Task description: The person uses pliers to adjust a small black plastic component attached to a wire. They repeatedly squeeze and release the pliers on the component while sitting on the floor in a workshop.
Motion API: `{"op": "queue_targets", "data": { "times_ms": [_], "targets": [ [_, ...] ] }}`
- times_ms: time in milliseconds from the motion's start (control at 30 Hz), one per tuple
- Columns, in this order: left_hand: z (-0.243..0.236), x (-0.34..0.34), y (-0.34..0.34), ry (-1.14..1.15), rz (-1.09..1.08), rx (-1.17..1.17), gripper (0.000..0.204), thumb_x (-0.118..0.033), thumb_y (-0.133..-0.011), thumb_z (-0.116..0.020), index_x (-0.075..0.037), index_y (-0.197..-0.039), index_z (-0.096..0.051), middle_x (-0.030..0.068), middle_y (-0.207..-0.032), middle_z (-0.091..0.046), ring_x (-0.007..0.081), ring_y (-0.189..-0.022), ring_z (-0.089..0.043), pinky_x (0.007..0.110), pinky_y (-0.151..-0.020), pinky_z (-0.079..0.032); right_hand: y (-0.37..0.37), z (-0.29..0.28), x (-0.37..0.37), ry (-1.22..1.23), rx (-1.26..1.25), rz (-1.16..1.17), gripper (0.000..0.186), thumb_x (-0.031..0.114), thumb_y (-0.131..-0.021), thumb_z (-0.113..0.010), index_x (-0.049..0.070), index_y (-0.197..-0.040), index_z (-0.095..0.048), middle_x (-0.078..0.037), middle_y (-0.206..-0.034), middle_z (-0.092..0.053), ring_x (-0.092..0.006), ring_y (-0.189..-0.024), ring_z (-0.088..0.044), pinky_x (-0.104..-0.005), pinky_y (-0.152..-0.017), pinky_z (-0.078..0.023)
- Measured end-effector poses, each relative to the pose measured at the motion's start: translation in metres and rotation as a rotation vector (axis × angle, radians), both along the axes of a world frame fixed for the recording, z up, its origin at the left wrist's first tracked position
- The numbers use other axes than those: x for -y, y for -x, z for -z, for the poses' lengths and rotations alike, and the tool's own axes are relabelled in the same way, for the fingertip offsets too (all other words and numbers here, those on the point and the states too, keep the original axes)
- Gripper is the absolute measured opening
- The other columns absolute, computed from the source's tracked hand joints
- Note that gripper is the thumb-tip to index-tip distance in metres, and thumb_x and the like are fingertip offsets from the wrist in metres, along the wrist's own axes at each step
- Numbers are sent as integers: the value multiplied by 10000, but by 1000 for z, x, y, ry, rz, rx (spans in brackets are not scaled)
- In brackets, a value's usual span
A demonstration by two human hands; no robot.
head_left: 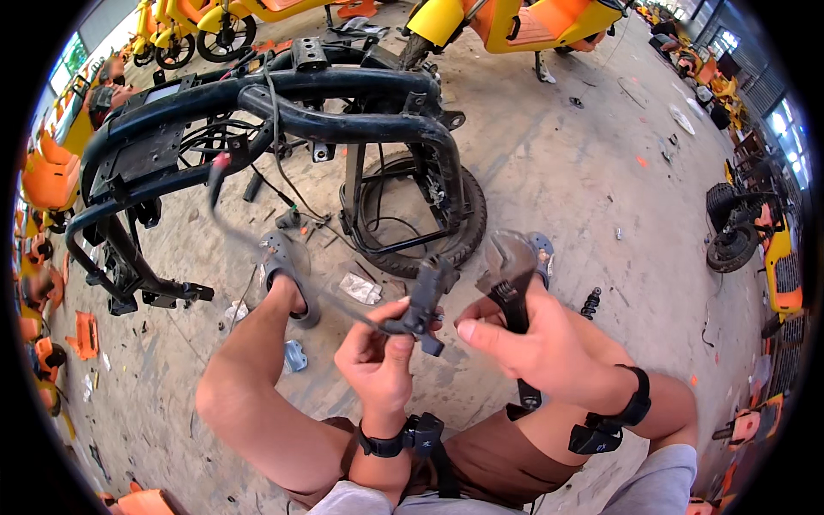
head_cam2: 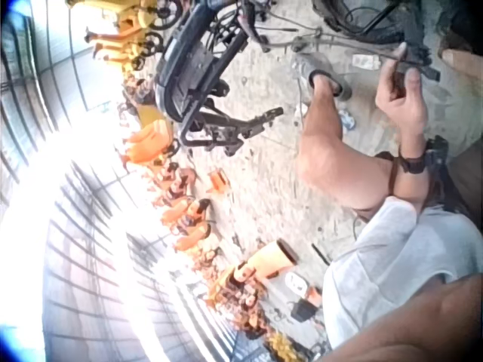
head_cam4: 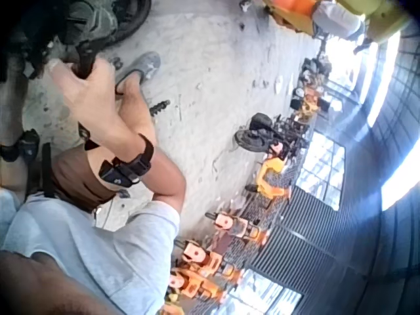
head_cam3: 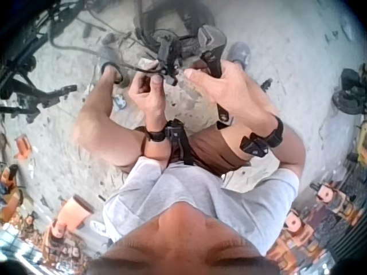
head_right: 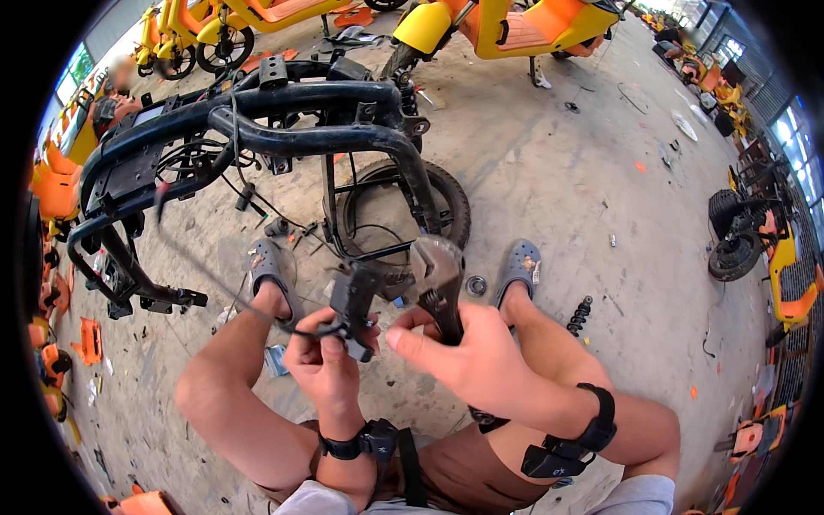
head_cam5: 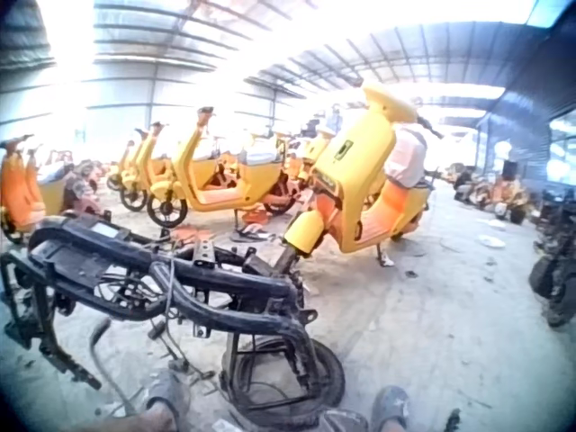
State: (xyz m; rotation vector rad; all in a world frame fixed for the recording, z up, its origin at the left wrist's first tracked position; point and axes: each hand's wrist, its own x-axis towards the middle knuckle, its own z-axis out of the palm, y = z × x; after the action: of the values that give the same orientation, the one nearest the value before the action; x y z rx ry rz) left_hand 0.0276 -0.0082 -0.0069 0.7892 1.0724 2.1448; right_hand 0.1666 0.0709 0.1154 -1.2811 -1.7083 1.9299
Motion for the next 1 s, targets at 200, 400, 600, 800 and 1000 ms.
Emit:
{"op": "queue_targets", "data": {
  "times_ms": [200,400,600,800,1000],
  "targets": [
    [1,-3,-12,11,-43,-70,419,-286,-926,-679,77,-1116,-592,163,-885,-663,247,-709,-661,340,-587,-543,-6,5,-9,231,-124,58,215,251,-928,-665,37,-918,-666,64,-616,-504,-11,-491,-381,-213,-424,-275],
    [1,-1,-8,172,-133,-137,426,-310,-902,-717,55,-1101,-623,76,-860,-651,110,-700,-585,223,-627,-452,2,-4,-12,253,-14,-11,263,291,-928,-657,33,-881,-669,11,-629,-563,-30,-460,-406,-218,-406,-281],
    [16,-10,-11,141,-138,-95,267,-62,-838,-740,66,-1056,-657,104,-1000,-667,88,-728,-566,208,-617,-436,0,14,-23,337,-47,31,258,299,-929,-657,44,-893,-675,-4,-648,-598,-40,-438,-396,-221,-393,-270],
    [3,-11,-7,184,-156,-87,240,-70,-856,-718,79,-1036,-665,95,-913,-664,95,-674,-573,217,-591,-455,9,18,-24,360,-77,51,228,268,-881,-711,49,-832,-669,-3,-705,-624,-38,-475,-400,-227,-418,-270],
    [-4,-21,-10,205,-100,-9,263,-149,-906,-691,74,-1036,-644,59,-802,-639,95,-675,-572,212,-592,-460,17,27,-26,207,-10,110,187,241,-853,-716,58,-887,-698,3,-732,-630,-38,-502,-398,-227,-426,-263]
  ]
}}
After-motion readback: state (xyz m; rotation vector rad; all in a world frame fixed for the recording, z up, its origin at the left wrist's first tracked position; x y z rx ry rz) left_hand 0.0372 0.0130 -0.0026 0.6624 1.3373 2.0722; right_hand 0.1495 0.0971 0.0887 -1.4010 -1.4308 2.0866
